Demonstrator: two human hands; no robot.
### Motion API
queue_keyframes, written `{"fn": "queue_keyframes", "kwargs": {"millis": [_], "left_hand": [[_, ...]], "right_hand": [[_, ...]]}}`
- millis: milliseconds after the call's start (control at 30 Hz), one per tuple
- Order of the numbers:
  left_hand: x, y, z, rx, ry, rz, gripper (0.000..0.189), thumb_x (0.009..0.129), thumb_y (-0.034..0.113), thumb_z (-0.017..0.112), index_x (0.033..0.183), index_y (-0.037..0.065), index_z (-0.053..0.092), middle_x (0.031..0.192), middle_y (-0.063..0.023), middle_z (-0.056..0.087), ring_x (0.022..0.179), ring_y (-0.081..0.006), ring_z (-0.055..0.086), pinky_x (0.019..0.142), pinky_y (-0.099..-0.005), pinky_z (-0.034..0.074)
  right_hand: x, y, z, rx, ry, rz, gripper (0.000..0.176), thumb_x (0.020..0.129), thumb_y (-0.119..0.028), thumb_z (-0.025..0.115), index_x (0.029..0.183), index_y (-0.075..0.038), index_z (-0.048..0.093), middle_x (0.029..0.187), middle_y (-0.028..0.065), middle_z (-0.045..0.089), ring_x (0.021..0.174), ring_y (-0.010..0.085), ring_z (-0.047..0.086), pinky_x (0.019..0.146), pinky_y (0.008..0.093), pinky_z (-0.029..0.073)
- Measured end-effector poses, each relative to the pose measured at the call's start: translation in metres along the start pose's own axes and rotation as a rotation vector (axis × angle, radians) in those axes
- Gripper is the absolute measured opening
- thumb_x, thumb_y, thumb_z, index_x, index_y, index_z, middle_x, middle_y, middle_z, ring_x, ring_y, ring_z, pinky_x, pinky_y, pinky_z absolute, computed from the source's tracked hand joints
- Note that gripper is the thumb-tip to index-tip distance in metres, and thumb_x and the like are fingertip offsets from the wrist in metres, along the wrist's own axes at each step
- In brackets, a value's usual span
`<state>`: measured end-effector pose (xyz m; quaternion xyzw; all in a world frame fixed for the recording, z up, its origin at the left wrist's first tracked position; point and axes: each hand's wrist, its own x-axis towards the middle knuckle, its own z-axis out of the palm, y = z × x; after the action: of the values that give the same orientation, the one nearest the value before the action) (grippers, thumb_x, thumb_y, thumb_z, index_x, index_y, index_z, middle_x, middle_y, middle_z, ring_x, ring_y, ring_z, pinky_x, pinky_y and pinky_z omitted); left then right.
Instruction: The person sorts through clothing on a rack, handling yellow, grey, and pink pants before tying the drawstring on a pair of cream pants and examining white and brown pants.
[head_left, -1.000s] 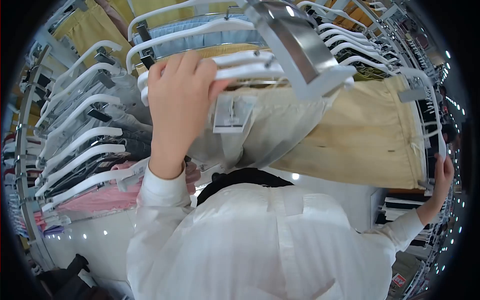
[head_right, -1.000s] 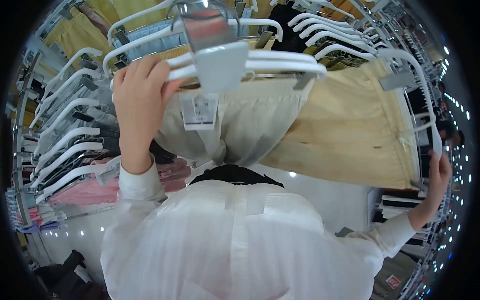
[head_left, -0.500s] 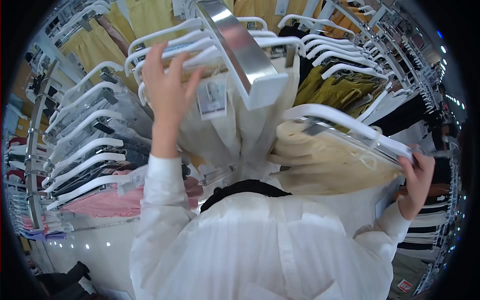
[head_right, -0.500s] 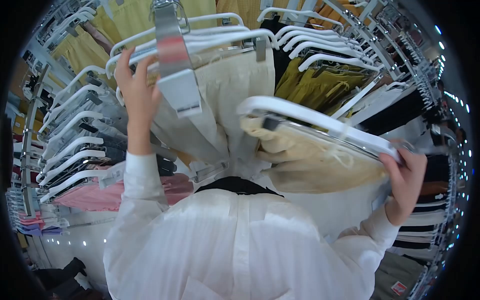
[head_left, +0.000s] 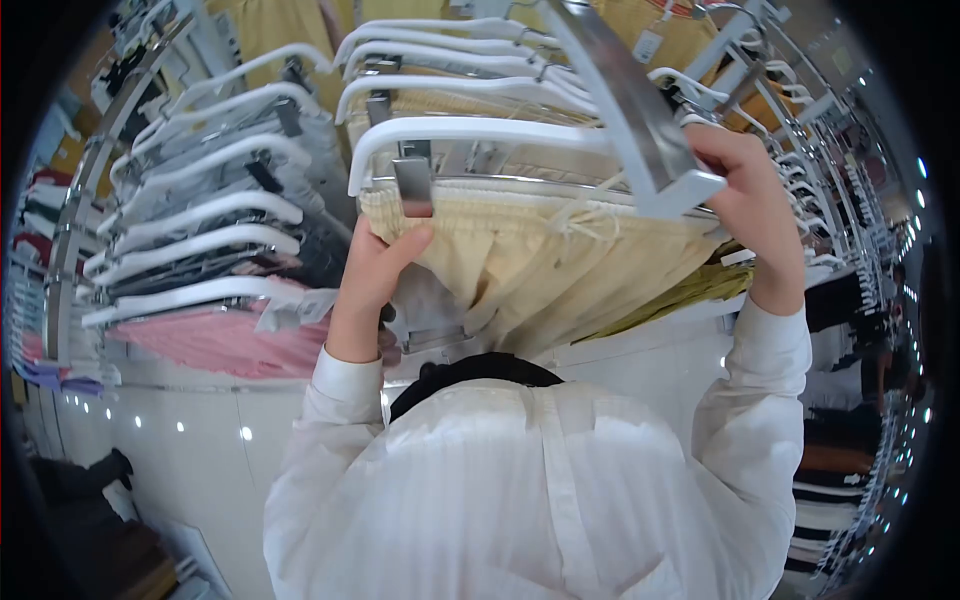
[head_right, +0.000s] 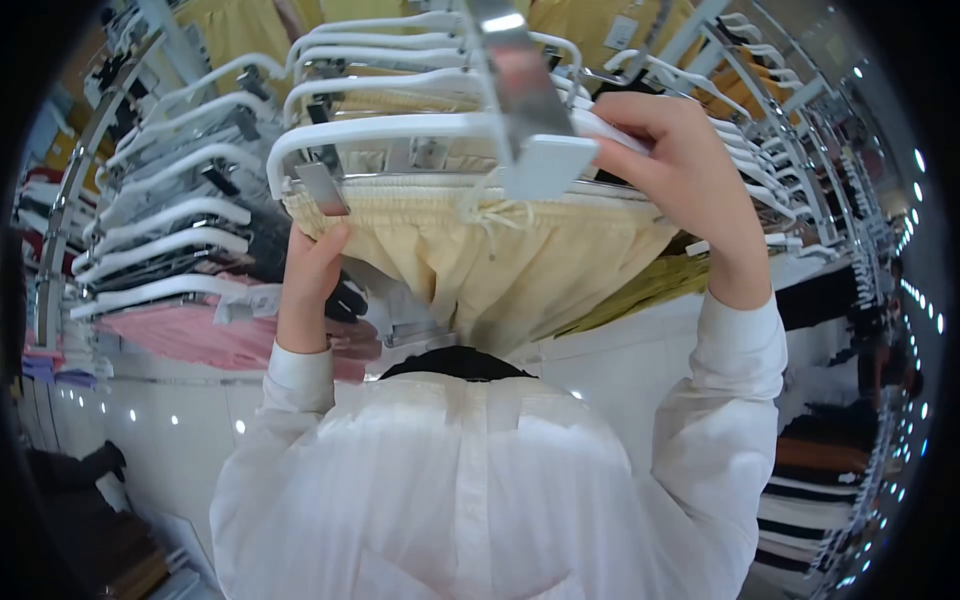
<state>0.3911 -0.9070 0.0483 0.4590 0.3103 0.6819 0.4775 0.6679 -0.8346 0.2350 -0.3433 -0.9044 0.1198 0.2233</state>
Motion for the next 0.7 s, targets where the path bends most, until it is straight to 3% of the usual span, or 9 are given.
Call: {"fn": "queue_keyframes", "kwargs": {"millis": [67,100,233,367,467,533,633,667,700], "left_hand": [[-0.003,-0.006,-0.012,-0.018,0.139,-0.055,0.016,0.074,0.009,0.066,0.087,0.001,0.059,0.079,-0.0026,0.060,0.071,-0.0078,0.055,0.064,-0.0221,0.043],[-0.005,-0.011,-0.020,0.030,0.164,-0.082,0.015,0.075,0.010,0.065,0.086,0.001,0.059,0.078,-0.0021,0.059,0.070,-0.0073,0.054,0.063,-0.0219,0.043],[-0.023,-0.028,-0.040,0.103,0.237,-0.166,0.018,0.076,0.010,0.063,0.090,0.000,0.060,0.083,-0.0037,0.061,0.073,-0.0084,0.056,0.064,-0.0221,0.044],[-0.039,-0.039,-0.049,0.180,0.185,-0.222,0.022,0.077,0.011,0.063,0.095,-0.002,0.060,0.087,-0.0070,0.063,0.077,-0.0092,0.058,0.067,-0.0221,0.045],[-0.045,-0.075,-0.071,0.354,0.125,-0.257,0.023,0.078,0.014,0.062,0.095,-0.002,0.060,0.086,-0.0075,0.063,0.077,-0.0092,0.058,0.067,-0.0227,0.045],[-0.067,-0.118,-0.096,0.445,0.094,-0.290,0.025,0.079,0.016,0.062,0.095,-0.002,0.060,0.085,-0.0077,0.064,0.077,-0.0095,0.058,0.067,-0.0234,0.045],[-0.107,-0.159,-0.119,0.556,0.245,-0.389,0.028,0.078,0.021,0.062,0.093,-0.001,0.061,0.081,-0.0064,0.064,0.073,-0.0127,0.058,0.068,-0.0260,0.045],[-0.124,-0.158,-0.117,0.593,0.375,-0.524,0.031,0.077,0.023,0.061,0.097,-0.001,0.059,0.085,-0.0085,0.063,0.076,-0.0155,0.058,0.070,-0.0278,0.045],[-0.138,-0.157,-0.113,0.630,0.505,-0.658,0.035,0.077,0.024,0.061,0.100,-0.001,0.057,0.090,-0.0106,0.062,0.079,-0.0184,0.058,0.071,-0.0295,0.044]], "right_hand": [[0.014,0.004,0.020,0.277,-0.079,-0.041,0.023,0.072,-0.018,0.066,0.077,0.003,0.056,0.063,0.0043,0.053,0.053,0.0098,0.043,0.051,0.0245,0.035],[0.017,0.011,0.026,0.213,-0.165,-0.025,0.023,0.079,-0.022,0.060,0.080,0.001,0.058,0.062,-0.0017,0.049,0.056,0.0071,0.040,0.051,0.0219,0.033],[0.031,0.026,0.067,-0.090,-0.190,-0.025,0.027,0.086,-0.027,0.054,0.078,-0.001,0.054,0.057,-0.0039,0.033,0.054,0.0060,0.028,0.048,0.0235,0.025],[0.037,0.028,0.068,0.075,-0.309,-0.003,0.027,0.086,-0.026,0.054,0.080,0.000,0.055,0.059,-0.0035,0.037,0.058,0.0058,0.031,0.051,0.0217,0.025],[0.032,0.037,0.074,0.077,-0.202,0.003,0.028,0.078,-0.028,0.063,0.084,-0.001,0.061,0.058,0.0025,0.048,0.051,0.0129,0.039,0.048,0.0254,0.032],[0.020,0.042,0.075,-0.178,-0.027,-0.118,0.020,0.082,-0.017,0.059,0.092,0.000,0.058,0.077,0.0051,0.055,0.067,0.0100,0.048,0.061,0.0217,0.038],[-0.013,0.057,0.076,-0.246,0.236,0.094,0.021,0.078,-0.014,0.063,0.094,-0.001,0.058,0.085,0.0089,0.058,0.079,0.0145,0.052,0.072,0.0251,0.041],[-0.021,0.057,0.079,-0.242,0.230,0.095,0.021,0.078,-0.014,0.063,0.094,-0.001,0.058,0.085,0.0089,0.058,0.079,0.0145,0.052,0.072,0.0251,0.041],[-0.027,0.056,0.082,-0.421,0.433,0.013,0.025,0.077,-0.014,0.064,0.097,-0.001,0.057,0.088,0.0096,0.057,0.083,0.0169,0.051,0.075,0.0267,0.039]]}}
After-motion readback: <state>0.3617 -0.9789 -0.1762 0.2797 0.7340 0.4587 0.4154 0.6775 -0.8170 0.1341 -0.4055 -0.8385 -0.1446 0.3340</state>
